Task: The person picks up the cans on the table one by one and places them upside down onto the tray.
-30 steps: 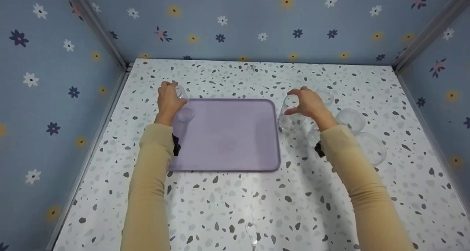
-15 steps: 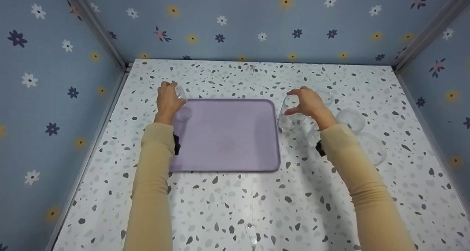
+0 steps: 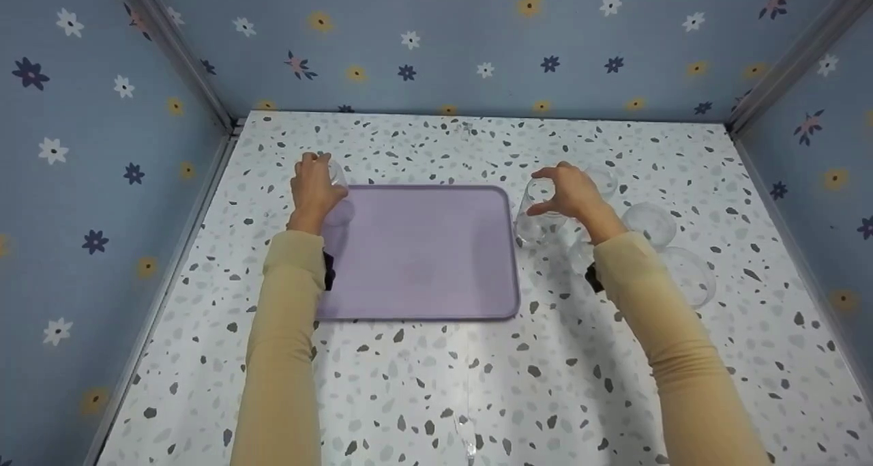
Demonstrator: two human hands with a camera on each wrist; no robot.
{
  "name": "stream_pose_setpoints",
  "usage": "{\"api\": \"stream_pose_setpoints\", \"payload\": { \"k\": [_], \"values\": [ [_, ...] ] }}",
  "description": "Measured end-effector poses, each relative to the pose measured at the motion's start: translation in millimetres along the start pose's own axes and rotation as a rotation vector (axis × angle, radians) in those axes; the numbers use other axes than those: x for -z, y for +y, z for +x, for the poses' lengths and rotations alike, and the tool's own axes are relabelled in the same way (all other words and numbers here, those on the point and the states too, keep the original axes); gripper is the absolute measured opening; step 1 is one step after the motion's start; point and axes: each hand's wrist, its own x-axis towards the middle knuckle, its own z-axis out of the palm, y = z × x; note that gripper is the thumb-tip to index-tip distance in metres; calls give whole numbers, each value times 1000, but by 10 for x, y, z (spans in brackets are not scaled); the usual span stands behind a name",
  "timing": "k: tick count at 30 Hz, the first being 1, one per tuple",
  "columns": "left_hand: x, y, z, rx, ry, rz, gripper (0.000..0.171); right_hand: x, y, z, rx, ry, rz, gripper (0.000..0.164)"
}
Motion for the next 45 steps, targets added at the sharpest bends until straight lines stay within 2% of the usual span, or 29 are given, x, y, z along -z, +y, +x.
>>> {"api": "stream_pose_setpoints", "payload": {
  "k": [7, 14, 23, 29, 37, 45],
  "values": [
    [29, 49, -9, 0, -2, 7, 71, -1, 10, -5, -4, 5, 4, 68],
    [51, 122, 2, -29, 34, 6, 68, 20, -4, -11, -16, -1, 17, 70],
    [43, 289, -35, -143, 56, -8, 65, 41, 6, -18, -28, -23, 39, 71],
    [15, 387, -53, -196, 60, -43, 62, 82, 6, -20, -70, -38, 72, 69],
    [-46, 517, -101, -230, 30, -91, 59, 97, -29, -30, -76, 8, 80, 68],
    [-169, 585, -168, -228, 19, -146, 56, 77, -118, -84, -54, 118, 102, 67]
  ]
}}
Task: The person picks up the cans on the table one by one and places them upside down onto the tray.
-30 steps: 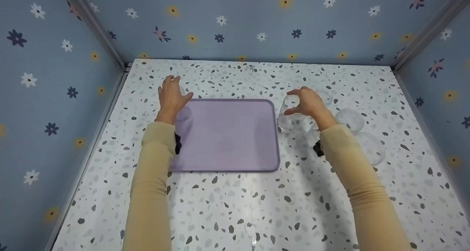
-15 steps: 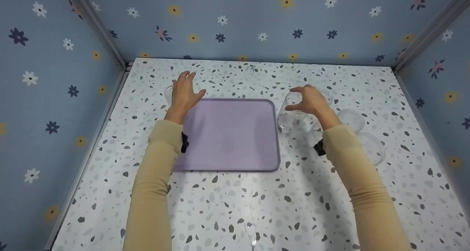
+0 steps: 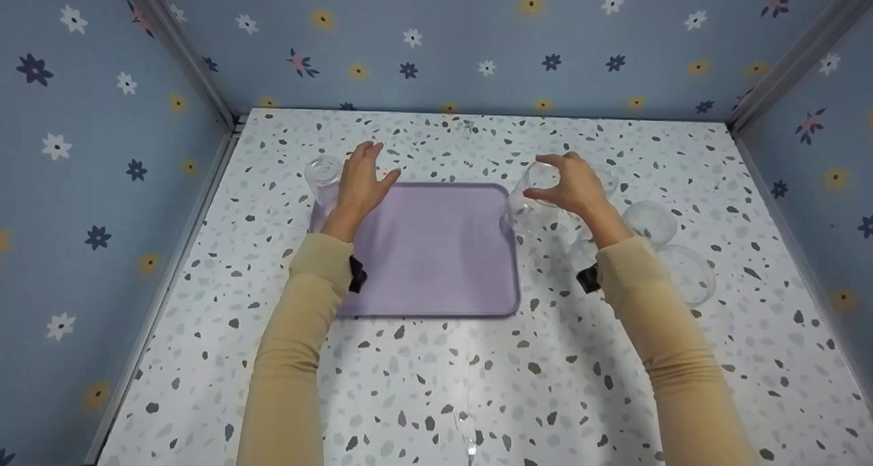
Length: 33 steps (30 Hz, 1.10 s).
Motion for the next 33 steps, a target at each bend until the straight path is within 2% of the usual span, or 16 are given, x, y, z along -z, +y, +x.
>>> {"api": "stream_pose_setpoints", "payload": {
  "k": [6, 14, 24, 33],
  "values": [
    [-103, 36, -34, 13, 10, -64, 53, -47, -39, -30, 43, 103, 82, 67],
    [-231, 34, -90, -12, 6, -176, 52, -157, -81, -67, 58, 207, 188, 66],
    [-370, 91, -136, -4, -2, -238, 51, -282, -189, -117, 132, 355, 343, 60],
    [-480, 164, -163, -22, 17, -349, 52, -342, -285, -172, 186, 400, 441, 58]
  ]
}}
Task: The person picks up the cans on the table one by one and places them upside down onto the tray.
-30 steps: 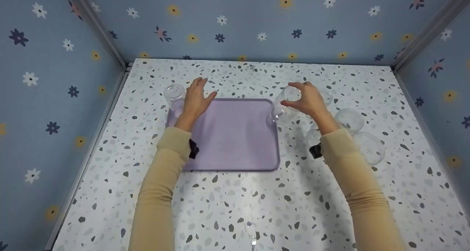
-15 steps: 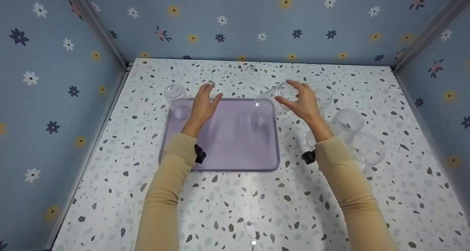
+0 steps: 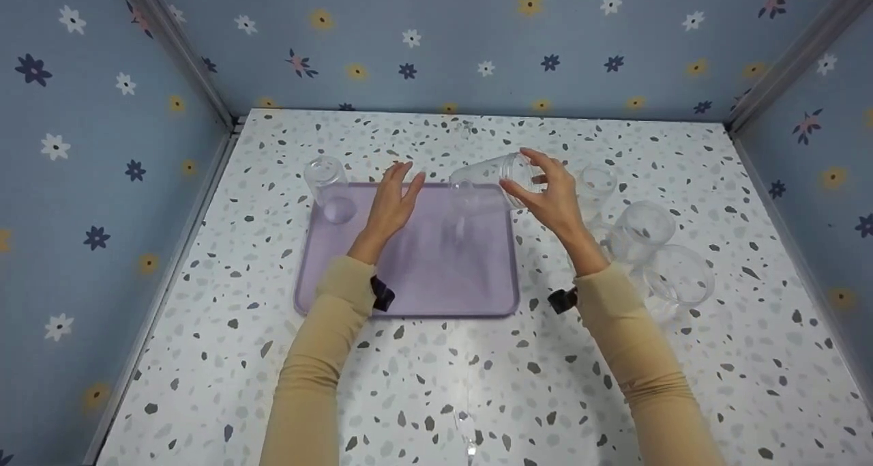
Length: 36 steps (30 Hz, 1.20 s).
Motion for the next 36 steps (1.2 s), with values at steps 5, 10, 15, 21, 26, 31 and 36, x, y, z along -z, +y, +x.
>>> {"api": "stream_pose_setpoints", "payload": {
  "k": [5, 10, 15, 21, 26, 31, 36],
  "values": [
    [-53, 36, -17, 13, -22, -62, 57, -21, -7, -38, 20, 16, 37, 57],
    [-102, 64, -53, 33, -47, -144, 59, -60, 12, -79, 21, 19, 83, 54],
    [-148, 71, -92, 32, -66, -239, 57, -103, 37, -124, 6, 20, 124, 52],
    [-185, 95, -143, 44, -88, -377, 56, -130, 16, -174, -47, -6, 171, 48],
    [-204, 117, -165, 74, -113, -473, 60, -110, -180, -241, -79, -23, 227, 45],
    [-213, 127, -196, 108, -131, -529, 67, -102, -298, -291, -111, -31, 289, 45],
    [-216, 123, -226, 117, -138, -621, 63, -126, -259, -310, -139, -56, 363, 45]
  ]
}}
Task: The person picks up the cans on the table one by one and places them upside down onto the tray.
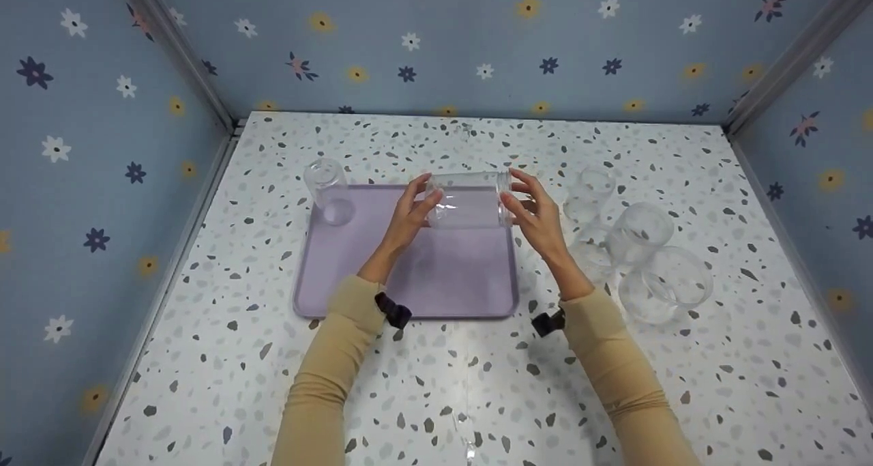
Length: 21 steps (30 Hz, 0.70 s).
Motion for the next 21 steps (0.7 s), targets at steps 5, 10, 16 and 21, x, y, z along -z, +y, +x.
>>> {"api": "stream_pose_setpoints", "payload": {
  "k": [5, 10, 16, 21],
  "values": [
    [4, 8, -27, 2, -19, -159, 58, -6, 62, -19, 16, -26, 77, 44],
    [1, 16, -46, -19, -27, -225, 58, -20, 79, -33, -11, -23, 84, 44],
    [0, 14, -62, -37, -67, -247, 57, -5, 102, -34, -40, -44, 125, 45],
    [1, 10, -73, -57, -76, -245, 55, 20, 136, -32, -70, -87, 167, 46]
  ]
}}
